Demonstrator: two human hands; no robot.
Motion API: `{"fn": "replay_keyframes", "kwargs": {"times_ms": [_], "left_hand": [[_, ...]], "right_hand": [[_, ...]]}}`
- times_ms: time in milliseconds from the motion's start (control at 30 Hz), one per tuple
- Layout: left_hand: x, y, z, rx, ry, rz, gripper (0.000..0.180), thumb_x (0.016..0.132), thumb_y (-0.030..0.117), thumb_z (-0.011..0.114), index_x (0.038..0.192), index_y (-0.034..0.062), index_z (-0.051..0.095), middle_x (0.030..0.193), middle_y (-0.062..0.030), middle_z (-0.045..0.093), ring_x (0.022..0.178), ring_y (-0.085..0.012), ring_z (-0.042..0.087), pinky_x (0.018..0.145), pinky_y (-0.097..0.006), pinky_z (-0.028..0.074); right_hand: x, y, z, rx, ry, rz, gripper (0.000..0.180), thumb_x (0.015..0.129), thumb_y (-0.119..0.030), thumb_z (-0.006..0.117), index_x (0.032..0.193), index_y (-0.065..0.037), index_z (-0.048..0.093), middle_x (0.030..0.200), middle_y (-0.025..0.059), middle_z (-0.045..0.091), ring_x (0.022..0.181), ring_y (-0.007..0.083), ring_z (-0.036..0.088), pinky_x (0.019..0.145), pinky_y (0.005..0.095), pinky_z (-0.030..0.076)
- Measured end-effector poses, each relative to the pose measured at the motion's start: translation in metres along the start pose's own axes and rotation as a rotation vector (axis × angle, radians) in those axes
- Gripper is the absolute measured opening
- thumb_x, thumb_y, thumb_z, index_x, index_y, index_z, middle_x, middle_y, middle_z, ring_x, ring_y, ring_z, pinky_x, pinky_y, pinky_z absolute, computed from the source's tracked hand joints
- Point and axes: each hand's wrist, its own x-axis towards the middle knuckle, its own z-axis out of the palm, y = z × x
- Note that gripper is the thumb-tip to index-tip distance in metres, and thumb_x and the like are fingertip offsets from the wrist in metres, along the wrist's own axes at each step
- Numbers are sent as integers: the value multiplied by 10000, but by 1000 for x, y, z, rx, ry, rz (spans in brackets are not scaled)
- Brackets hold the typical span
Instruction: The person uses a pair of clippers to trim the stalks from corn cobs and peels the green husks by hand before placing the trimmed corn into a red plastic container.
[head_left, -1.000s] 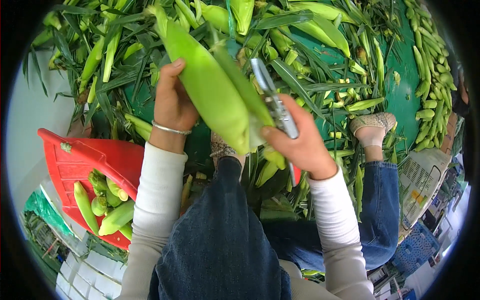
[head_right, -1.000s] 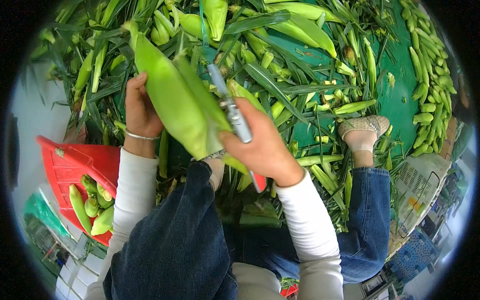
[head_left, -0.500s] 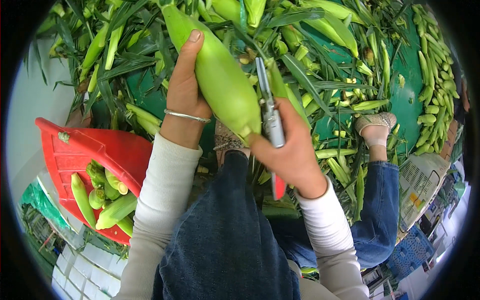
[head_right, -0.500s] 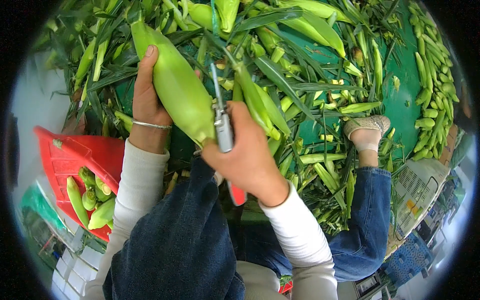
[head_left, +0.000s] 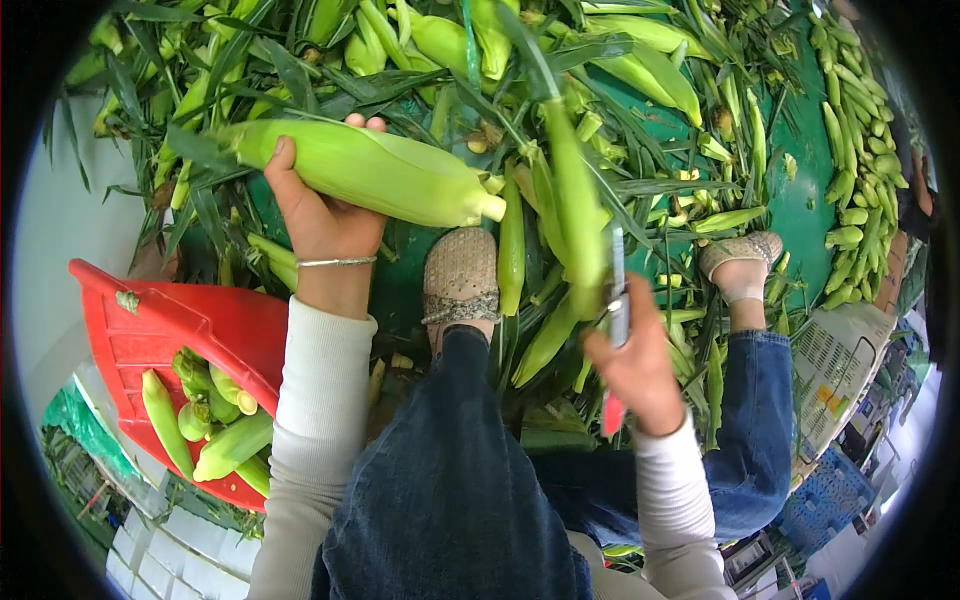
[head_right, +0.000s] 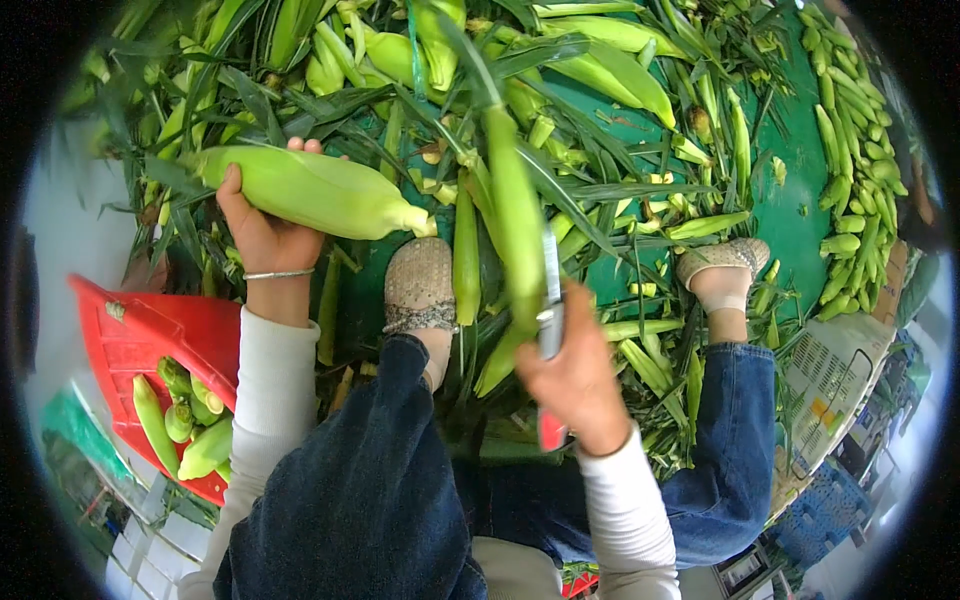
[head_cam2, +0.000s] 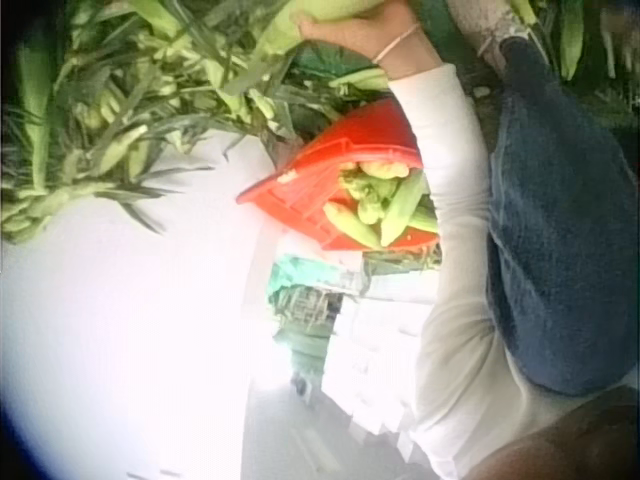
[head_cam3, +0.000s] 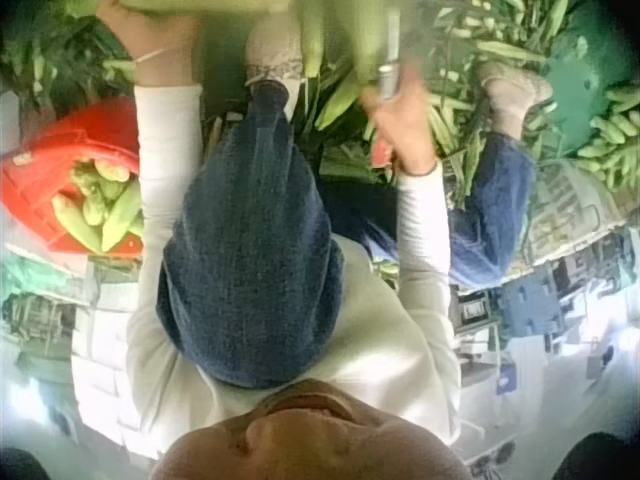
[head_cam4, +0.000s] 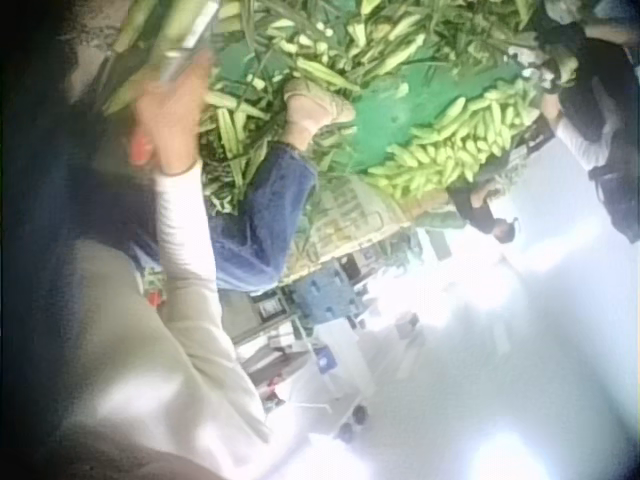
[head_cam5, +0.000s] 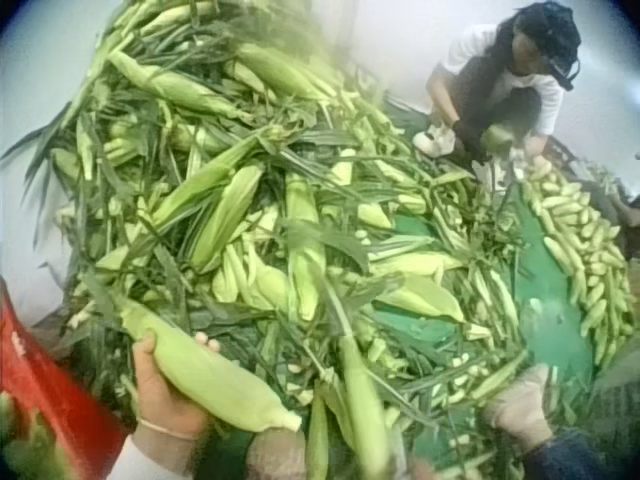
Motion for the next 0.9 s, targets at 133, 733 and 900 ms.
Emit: {"fn": "replay_keyframes", "kwargs": {"times_ms": [133,733,900], "left_hand": [[-15,-7,32,-58,300,104,556,892,446,448,1130,-53,508,1121,-174,581,1106,-333,525,1027,-453,382],[-33,4,18,973,-154,-49,380,912,313,539,1099,-17,565,935,-109,654,817,-175,625,733,-286,505],[-36,7,25,1271,-365,-162,392,871,332,638,1069,-6,617,845,-44,628,763,-97,550,683,-257,458]], "right_hand": [[4,-38,33,370,-246,5,566,703,26,570,1251,-11,437,1070,87,575,837,139,541,741,256,450],[43,-60,7,-85,-157,-492,577,663,-62,627,1199,50,446,977,220,552,896,369,581,792,383,473],[77,-69,-3,-191,-195,-643,566,635,-97,624,1148,83,464,953,246,533,917,412,531,869,447,433]]}}
